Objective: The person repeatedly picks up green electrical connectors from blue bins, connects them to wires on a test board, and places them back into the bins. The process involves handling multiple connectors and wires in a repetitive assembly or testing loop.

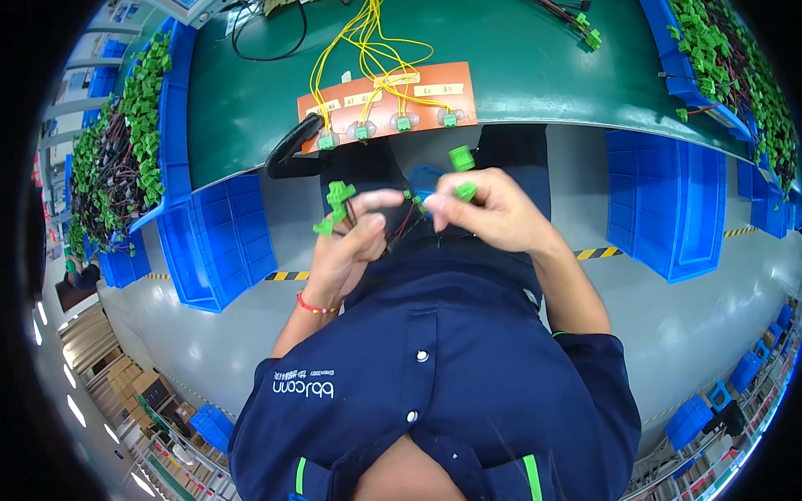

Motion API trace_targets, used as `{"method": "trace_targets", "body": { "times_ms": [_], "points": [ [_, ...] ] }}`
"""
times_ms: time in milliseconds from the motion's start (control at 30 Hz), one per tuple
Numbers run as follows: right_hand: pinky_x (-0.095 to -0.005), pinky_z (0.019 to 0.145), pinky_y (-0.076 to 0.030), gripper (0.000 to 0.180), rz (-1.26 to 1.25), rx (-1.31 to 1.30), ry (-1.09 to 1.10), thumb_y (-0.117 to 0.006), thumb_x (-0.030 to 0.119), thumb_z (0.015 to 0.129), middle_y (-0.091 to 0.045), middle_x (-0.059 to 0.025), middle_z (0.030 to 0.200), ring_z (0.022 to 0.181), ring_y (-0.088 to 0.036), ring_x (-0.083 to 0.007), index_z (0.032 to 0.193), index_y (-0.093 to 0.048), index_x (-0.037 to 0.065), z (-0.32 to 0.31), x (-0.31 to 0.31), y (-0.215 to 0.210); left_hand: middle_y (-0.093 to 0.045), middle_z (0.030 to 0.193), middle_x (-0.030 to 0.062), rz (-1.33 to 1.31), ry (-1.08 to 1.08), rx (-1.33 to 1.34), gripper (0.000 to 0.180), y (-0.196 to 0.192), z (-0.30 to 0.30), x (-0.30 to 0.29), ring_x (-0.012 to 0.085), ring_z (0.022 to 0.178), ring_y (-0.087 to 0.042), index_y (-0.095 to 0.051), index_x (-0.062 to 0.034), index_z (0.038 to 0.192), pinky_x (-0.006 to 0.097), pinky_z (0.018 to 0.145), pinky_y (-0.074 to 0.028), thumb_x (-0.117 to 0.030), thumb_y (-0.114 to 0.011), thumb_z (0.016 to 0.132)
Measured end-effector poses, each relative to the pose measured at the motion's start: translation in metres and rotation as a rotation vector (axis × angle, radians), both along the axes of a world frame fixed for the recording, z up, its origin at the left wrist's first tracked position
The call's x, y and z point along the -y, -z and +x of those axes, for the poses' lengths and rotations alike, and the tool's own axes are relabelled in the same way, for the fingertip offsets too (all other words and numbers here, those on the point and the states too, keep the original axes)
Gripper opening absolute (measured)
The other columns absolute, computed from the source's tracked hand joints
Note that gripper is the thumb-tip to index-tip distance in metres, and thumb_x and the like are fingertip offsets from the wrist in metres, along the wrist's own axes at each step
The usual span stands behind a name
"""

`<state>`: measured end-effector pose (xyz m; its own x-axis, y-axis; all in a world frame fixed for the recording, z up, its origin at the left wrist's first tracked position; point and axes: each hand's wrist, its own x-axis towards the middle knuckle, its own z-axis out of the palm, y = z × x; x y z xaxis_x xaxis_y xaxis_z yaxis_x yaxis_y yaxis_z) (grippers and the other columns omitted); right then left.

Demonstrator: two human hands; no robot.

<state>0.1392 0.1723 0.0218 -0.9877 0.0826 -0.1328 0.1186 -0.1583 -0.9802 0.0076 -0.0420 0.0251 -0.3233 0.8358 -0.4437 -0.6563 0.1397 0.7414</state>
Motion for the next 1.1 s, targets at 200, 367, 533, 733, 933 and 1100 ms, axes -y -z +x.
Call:
{"method": "trace_targets", "body": {
  "times_ms": [200, 367, 533, 733, 933, 1100],
  "points": [
    [-0.0259, 0.066, -0.041, 0.034, 0.09, -0.103, -0.305, -0.061, 0.03, 0.101, -0.056, 0.0002, 0.064, 0.065, -0.049, -0.0089, 0.08, -0.069, 0.004, -0.027, 0.021, 0.005, -0.066, 0.098, 0.0061, 0.035, 0.029, 0.122, 0.041, 0.006, -0.001, -0.02, 0.0101, 0.077, -0.062, -0.056, 0.002, 0.132, 0.023, 0.064, -0.049, -0.021, -0.063, 0.099],
    [-0.0284, 0.078, -0.044, 0.029, -0.192, 0.098, -0.35, -0.059, 0.028, 0.102, -0.058, -0.0019, 0.076, 0.077, -0.054, -0.0115, 0.092, -0.074, 0.005, -0.034, 0.026, -0.006, -0.065, 0.094, 0.0052, 0.061, -0.12, -0.025, 0.033, 0.017, 0.0, -0.007, 0.0081, 0.073, -0.06, -0.061, 0.0023, 0.123, 0.023, 0.063, -0.048, -0.022, -0.06, 0.1],
    [-0.0284, 0.081, -0.047, 0.021, 0.243, -0.177, 0.073, -0.06, 0.019, 0.1, -0.055, -0.0039, 0.104, 0.094, -0.054, -0.0127, 0.101, -0.074, 0.003, -0.029, 0.033, 0.016, -0.05, 0.076, -0.0013, 0.156, -0.328, -0.049, 0.033, 0.019, -0.015, -0.007, 0.0019, 0.055, -0.032, -0.056, 0.0019, 0.118, 0.02, 0.048, -0.024, -0.028, -0.048, 0.107],
    [-0.0262, 0.08, -0.051, 0.015, -0.167, -0.11, 0.2, -0.065, 0.006, 0.095, -0.063, -0.0076, 0.104, 0.087, -0.061, -0.0117, 0.108, -0.066, -0.001, -0.015, 0.024, 0.014, -0.051, 0.081, -0.0004, 0.142, -0.393, 0.061, 0.038, 0.026, -0.025, -0.009, 0.0016, 0.05, -0.03, -0.057, -0.0015, 0.109, 0.019, 0.047, -0.025, -0.036, -0.04, 0.109],
    [-0.0316, 0.083, -0.058, 0.023, -0.397, -0.133, 0.362, -0.065, 0.001, 0.094, -0.07, -0.0144, 0.103, 0.09, -0.07, -0.0183, 0.116, -0.058, -0.002, -0.024, 0.035, 0.018, -0.048, 0.077, -0.002, 0.156, -0.443, 0.08, 0.038, 0.02, -0.024, -0.014, 0.0017, 0.051, -0.03, -0.056, -0.0017, 0.109, 0.018, 0.047, -0.025, -0.036, -0.04, 0.109],
    [-0.0311, 0.081, -0.058, 0.016, -0.399, -0.061, 0.251, -0.06, 0.004, 0.098, -0.07, -0.0151, 0.104, 0.088, -0.071, -0.0187, 0.112, -0.062, -0.004, -0.04, 0.047, 0.011, -0.047, 0.077, -0.0026, 0.105, -0.459, 0.04, 0.037, 0.017, -0.022, -0.015, 0.0015, 0.051, -0.03, -0.055, -0.0017, 0.11, 0.019, 0.047, -0.026, -0.036, -0.04, 0.109]
  ]
}}
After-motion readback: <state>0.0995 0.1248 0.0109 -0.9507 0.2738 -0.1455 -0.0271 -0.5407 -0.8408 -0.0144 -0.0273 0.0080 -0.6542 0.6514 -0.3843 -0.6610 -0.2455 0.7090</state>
